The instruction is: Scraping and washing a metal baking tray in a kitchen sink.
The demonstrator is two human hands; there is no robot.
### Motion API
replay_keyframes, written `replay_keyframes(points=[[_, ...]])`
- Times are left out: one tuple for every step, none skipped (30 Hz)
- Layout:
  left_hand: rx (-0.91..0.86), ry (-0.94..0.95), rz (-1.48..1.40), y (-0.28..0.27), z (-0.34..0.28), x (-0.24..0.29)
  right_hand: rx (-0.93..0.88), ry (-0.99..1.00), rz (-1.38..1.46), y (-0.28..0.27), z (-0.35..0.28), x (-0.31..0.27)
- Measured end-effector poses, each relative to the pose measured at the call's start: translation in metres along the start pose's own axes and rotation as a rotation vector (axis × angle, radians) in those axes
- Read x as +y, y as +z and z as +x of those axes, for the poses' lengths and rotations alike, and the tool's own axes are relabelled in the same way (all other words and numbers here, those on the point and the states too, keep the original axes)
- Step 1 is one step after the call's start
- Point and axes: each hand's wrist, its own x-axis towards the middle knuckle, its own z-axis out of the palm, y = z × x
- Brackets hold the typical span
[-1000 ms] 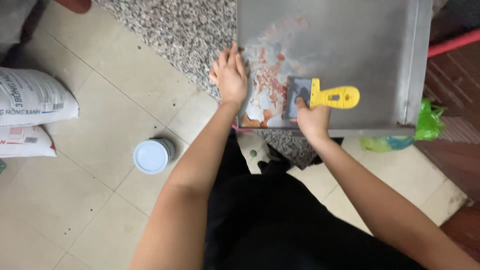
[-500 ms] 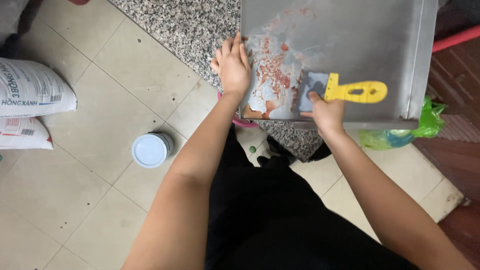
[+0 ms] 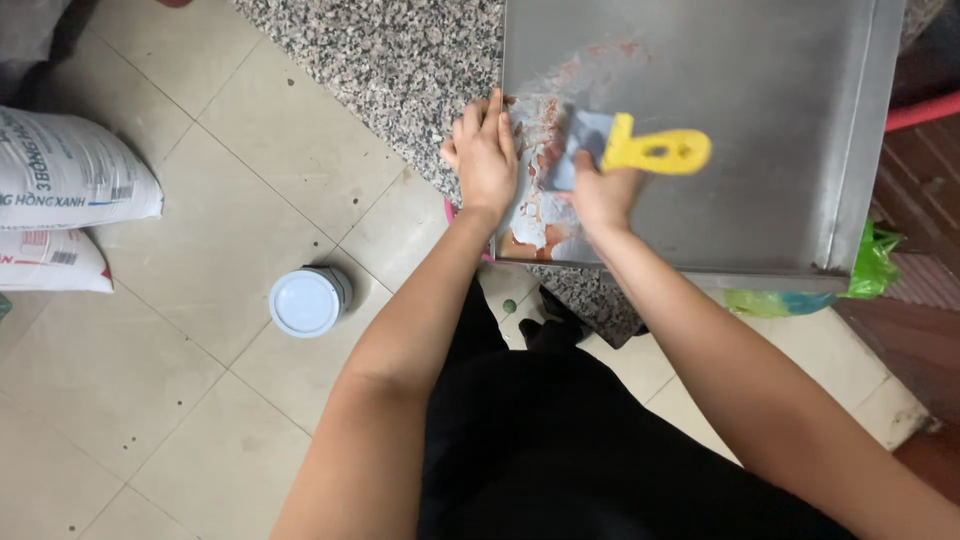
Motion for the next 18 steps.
replay_keyframes(points=[[0.007,-0.004,0.003,0.000,-0.001,0.002,-0.009,-0.001,0.000,0.009,0.003,-0.002],[0.007,-0.004,0.017,-0.002,0.001,0.003,-0.026,0.019,-0.049,0.022,0.007,-0.004],[0.007,-0.004,0.031,-0.004,0.004,0.004,-0.044,0.038,-0.099,0.035,0.011,-0.007],[0.015,-0.003,0.036,-0.005,0.004,0.003,-0.051,0.034,-0.094,0.036,0.013,-0.009],[0.015,-0.003,0.043,-0.006,0.004,0.002,-0.111,0.069,-0.119,0.037,0.016,-0.011],[0.012,-0.003,0.044,-0.005,0.003,0.004,-0.167,0.103,-0.150,0.035,0.020,-0.013],[0.016,-0.002,0.042,-0.005,0.003,0.005,-0.169,0.099,-0.150,0.028,0.021,-0.015],[0.016,-0.011,0.037,-0.004,0.004,0.005,-0.208,0.115,-0.107,0.022,0.023,-0.017],[0.015,-0.019,0.033,-0.003,0.005,0.006,-0.247,0.133,-0.065,0.015,0.025,-0.018],[0.014,-0.023,0.032,-0.004,0.004,0.005,-0.248,0.136,-0.068,-0.006,0.024,-0.016],[0.005,-0.031,0.023,-0.005,0.003,0.004,-0.267,0.133,-0.034,-0.027,0.024,-0.013],[-0.002,-0.040,0.011,-0.005,0.003,0.005,-0.287,0.128,-0.003,-0.050,0.025,-0.011],[-0.002,-0.045,0.008,-0.003,0.004,0.002,-0.288,0.129,-0.009,-0.068,0.025,-0.013],[0.008,-0.034,0.014,-0.001,0.003,0.001,-0.211,0.153,-0.004,-0.089,0.023,-0.015],[0.017,-0.023,0.019,0.001,0.002,0.001,-0.134,0.176,0.001,-0.110,0.021,-0.018],[0.014,-0.022,0.013,0.000,0.002,0.002,-0.129,0.174,-0.003,-0.131,0.024,-0.013],[0.019,-0.022,0.018,-0.001,0.003,0.004,-0.094,0.187,-0.003,-0.153,0.026,-0.008],[0.023,-0.023,0.024,-0.003,0.003,0.004,-0.060,0.201,-0.002,-0.173,0.028,-0.003]])
